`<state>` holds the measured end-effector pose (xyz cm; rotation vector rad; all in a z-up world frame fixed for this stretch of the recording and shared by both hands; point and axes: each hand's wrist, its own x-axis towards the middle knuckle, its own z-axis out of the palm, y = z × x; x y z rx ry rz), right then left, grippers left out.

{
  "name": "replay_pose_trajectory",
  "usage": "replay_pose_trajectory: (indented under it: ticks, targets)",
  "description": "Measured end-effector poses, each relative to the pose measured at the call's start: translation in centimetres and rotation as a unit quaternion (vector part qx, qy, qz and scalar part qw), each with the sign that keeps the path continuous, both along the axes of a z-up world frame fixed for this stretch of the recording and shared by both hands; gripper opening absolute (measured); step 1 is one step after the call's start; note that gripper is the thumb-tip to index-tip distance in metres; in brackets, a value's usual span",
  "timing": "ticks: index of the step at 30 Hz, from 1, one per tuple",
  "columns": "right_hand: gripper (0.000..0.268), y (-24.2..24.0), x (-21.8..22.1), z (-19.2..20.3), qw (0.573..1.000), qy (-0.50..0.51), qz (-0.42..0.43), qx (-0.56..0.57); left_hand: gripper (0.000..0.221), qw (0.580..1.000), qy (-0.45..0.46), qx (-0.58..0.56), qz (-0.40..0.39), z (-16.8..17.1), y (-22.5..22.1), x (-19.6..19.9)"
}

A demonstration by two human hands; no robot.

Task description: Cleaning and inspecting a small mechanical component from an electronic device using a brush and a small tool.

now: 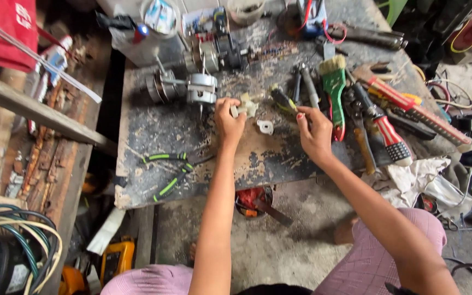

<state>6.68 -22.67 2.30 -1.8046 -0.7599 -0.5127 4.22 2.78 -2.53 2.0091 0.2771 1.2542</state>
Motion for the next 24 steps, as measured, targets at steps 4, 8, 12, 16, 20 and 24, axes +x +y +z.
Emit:
replay_pose_trajectory:
  ticks: [4, 8, 12, 16, 20, 24]
  targets:
    - [0.016, 0.1, 0.1, -0.3, 0.999, 0.022, 0.018, 0.024, 0.035, 1.0, 0.003, -0.021, -0.017, -2.0, 1.0, 1.7]
    - [0.016, 0.0, 0.4, -1.2, 0.971, 0.18, 0.083, 0.131, 0.033, 0.999, 0.015, -0.026, -0.027, -2.3, 1.2, 1.7]
    - [0.017, 1.2, 0.9, -1.4, 0.936, 0.251, 0.09, 0.23, 0.032, 0.999, 0.016, -0.034, -0.034, -1.0, 0.6, 0.8]
    - [0.012, 2.0, 1.6, -1.0, 0.879, 0.326, 0.11, 0.332, 0.033, 0.998, 0.017, -0.043, -0.04, -0.8, 0.7, 0.6]
    - [0.006, 2.1, 2.1, 0.0, 0.847, 0.354, 0.112, 0.381, 0.035, 0.997, 0.024, -0.039, -0.063, 0.2, 0.4, -0.1]
    - [0.004, 2.1, 1.8, 1.6, 0.846, 0.344, 0.124, 0.388, 0.038, 0.996, 0.022, -0.034, -0.076, 1.6, -0.4, -0.8]
